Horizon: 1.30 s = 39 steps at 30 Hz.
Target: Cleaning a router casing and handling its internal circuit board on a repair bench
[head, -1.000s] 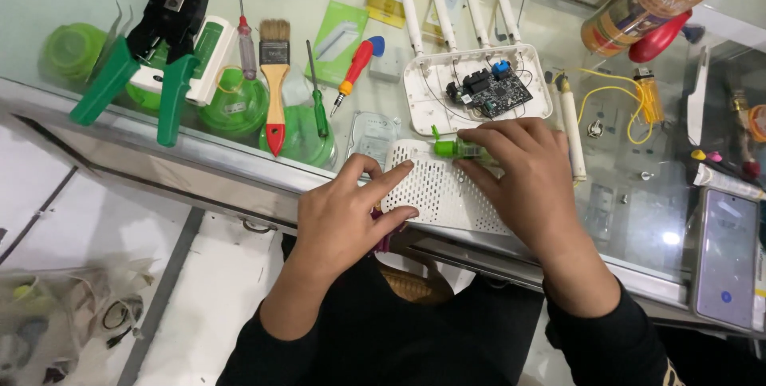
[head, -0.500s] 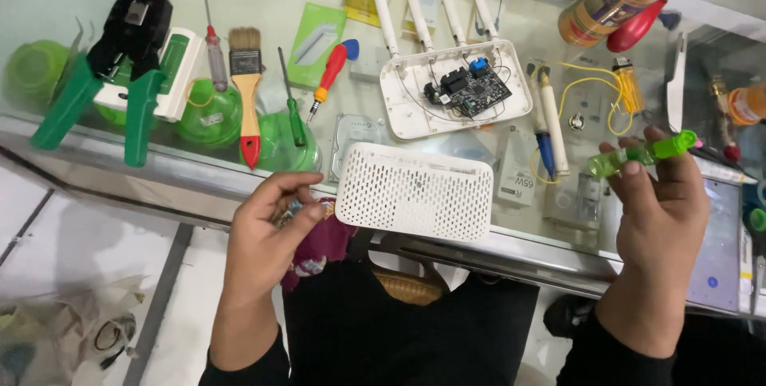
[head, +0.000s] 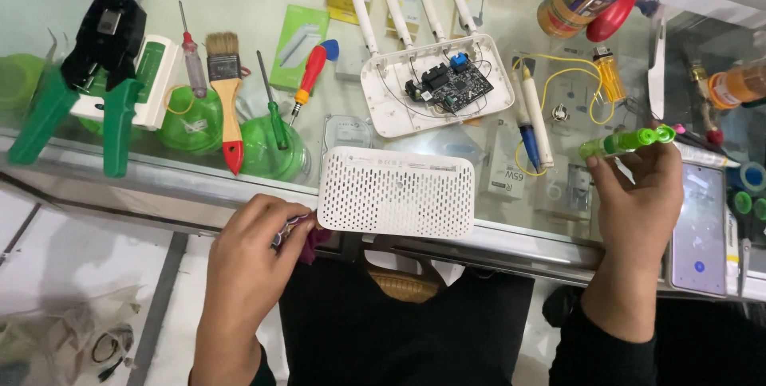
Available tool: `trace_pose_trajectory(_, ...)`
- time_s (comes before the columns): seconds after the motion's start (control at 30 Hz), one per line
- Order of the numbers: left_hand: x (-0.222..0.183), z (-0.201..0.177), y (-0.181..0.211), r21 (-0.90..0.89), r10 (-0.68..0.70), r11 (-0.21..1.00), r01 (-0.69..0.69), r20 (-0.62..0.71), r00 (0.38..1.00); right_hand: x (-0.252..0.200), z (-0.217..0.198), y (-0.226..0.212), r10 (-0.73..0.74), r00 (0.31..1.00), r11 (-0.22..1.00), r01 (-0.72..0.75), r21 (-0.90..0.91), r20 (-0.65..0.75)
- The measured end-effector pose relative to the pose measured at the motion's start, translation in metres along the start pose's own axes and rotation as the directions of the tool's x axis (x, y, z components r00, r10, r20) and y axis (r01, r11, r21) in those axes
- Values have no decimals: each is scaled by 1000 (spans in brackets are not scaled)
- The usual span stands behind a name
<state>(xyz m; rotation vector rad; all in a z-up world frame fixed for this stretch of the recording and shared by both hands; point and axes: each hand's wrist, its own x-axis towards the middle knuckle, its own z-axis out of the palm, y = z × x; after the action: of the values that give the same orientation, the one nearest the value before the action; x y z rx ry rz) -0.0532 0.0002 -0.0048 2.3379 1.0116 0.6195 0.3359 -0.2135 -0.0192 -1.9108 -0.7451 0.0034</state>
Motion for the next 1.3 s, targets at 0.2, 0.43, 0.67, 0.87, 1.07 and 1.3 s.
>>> trace_pose_trajectory(0.2,-1,6,0,24,-34,999,35,-46,998,-34,-10,-36,-151,980,988,154,20,-127)
trace_pose_trajectory(0.43,1,6,-1,3,34,999,-33,-59,998,-59,29,-83,-283,804,950,309,38,523)
trace_pose_trajectory(0.67,-4,-4,-9,-165,-44,985,45,10,999,-37,64,-90,-248,586,771,602,-209,772)
trace_pose_trajectory(0.87,-12,-13,-33,-581,-293,791,192,-83,953,-25,51,-85,-106,627,874,428,-228,772)
trace_pose_trajectory(1.07,3,21,-21,-1000,-424,0,-19,-17,905,-33,48,-69,-237,683,863,475,-173,691)
trace_pose_trajectory(1.3,31,38,26,-999,-450,-5,-46,-39,892,-36,47,-62,-398,679,815,571,-103,617)
